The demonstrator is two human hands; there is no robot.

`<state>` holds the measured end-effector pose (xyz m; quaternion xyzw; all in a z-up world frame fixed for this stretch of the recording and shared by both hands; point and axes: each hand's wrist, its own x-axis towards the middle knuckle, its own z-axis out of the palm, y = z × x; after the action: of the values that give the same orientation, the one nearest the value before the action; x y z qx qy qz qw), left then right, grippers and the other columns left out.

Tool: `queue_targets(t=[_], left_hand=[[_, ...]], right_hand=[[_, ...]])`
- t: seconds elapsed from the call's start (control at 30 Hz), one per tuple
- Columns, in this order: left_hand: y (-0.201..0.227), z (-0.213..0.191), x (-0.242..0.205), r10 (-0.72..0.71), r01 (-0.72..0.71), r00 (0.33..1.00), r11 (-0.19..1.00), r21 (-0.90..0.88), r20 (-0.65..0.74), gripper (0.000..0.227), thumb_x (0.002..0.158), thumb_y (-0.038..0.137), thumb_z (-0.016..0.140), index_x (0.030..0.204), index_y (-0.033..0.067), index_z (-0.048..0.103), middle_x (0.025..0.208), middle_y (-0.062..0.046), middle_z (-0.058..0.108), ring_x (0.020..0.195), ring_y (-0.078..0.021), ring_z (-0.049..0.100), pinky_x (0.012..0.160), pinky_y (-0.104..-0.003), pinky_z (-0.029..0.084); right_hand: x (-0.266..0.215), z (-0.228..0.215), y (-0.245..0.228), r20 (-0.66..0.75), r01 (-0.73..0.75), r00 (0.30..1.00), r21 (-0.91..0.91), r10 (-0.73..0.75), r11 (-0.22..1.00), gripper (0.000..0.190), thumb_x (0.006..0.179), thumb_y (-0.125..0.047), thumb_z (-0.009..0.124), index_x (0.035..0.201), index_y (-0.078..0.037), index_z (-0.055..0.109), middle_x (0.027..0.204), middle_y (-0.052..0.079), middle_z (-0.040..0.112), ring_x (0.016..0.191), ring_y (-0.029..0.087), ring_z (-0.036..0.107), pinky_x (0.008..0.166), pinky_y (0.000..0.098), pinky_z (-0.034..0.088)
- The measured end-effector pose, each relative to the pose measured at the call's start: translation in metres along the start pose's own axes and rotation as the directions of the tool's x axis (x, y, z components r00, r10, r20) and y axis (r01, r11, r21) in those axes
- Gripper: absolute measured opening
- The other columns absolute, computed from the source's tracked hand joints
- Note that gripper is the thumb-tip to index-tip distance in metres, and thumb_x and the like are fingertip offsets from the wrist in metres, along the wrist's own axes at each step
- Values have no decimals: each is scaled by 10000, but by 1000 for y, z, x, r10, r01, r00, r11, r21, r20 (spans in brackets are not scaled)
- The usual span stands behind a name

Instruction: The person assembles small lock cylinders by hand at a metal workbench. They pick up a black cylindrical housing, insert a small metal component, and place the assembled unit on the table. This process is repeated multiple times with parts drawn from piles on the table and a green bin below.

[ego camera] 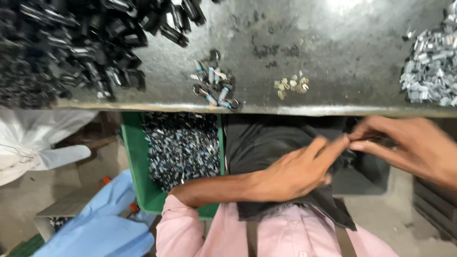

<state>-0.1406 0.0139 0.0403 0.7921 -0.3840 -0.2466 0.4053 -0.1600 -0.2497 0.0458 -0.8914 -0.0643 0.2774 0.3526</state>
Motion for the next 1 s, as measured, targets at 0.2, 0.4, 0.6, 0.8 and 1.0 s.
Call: queue_targets(t=[0.2,0.4,0.6,0.8,1.0], left_hand=[[-73,-101,-7,-468,680,733,532,505,-494,386,960,437,704,989,57,639,946,-147,660,806,-364,678,640,-505,539],[-105,-101,-22,-403,674,711,623,396,-576,376,874,314,794,1065,79,571,1028,-121,639,902,-375,669,673,-517,507],[-102,-87,-19,-465,712,677,610,347,-571,436,822,311,841,1058,86,551,1013,-121,621,893,-375,658,664,-509,509],[-102,-75,-11,-317,634,697,691,346,-643,420,784,238,827,1073,93,559,1028,-93,599,949,-346,657,753,-473,529],[-111,-69,-19,-396,646,730,665,374,-557,313,837,183,811,1053,111,596,1045,-105,591,950,-344,634,763,-480,515]], right_hand=[[-23,21,0,-139,-77,989,-250,43,965,400,848,-343,752,1211,-176,726,970,80,707,953,278,669,821,402,540],[92,65,-51,-520,75,848,-65,-98,995,271,1019,-227,690,1261,-121,751,908,117,600,878,329,555,796,443,468],[129,95,-67,-528,21,848,-57,-48,998,403,998,-275,752,1303,-20,684,974,159,579,944,346,544,813,461,469],[124,115,-75,-473,157,848,-210,-240,965,703,774,-279,840,1391,-30,611,1047,129,519,975,329,479,848,465,456],[113,119,-59,-437,218,831,-314,-344,924,546,824,-220,842,1334,-145,661,1076,76,536,998,281,480,884,420,457]])
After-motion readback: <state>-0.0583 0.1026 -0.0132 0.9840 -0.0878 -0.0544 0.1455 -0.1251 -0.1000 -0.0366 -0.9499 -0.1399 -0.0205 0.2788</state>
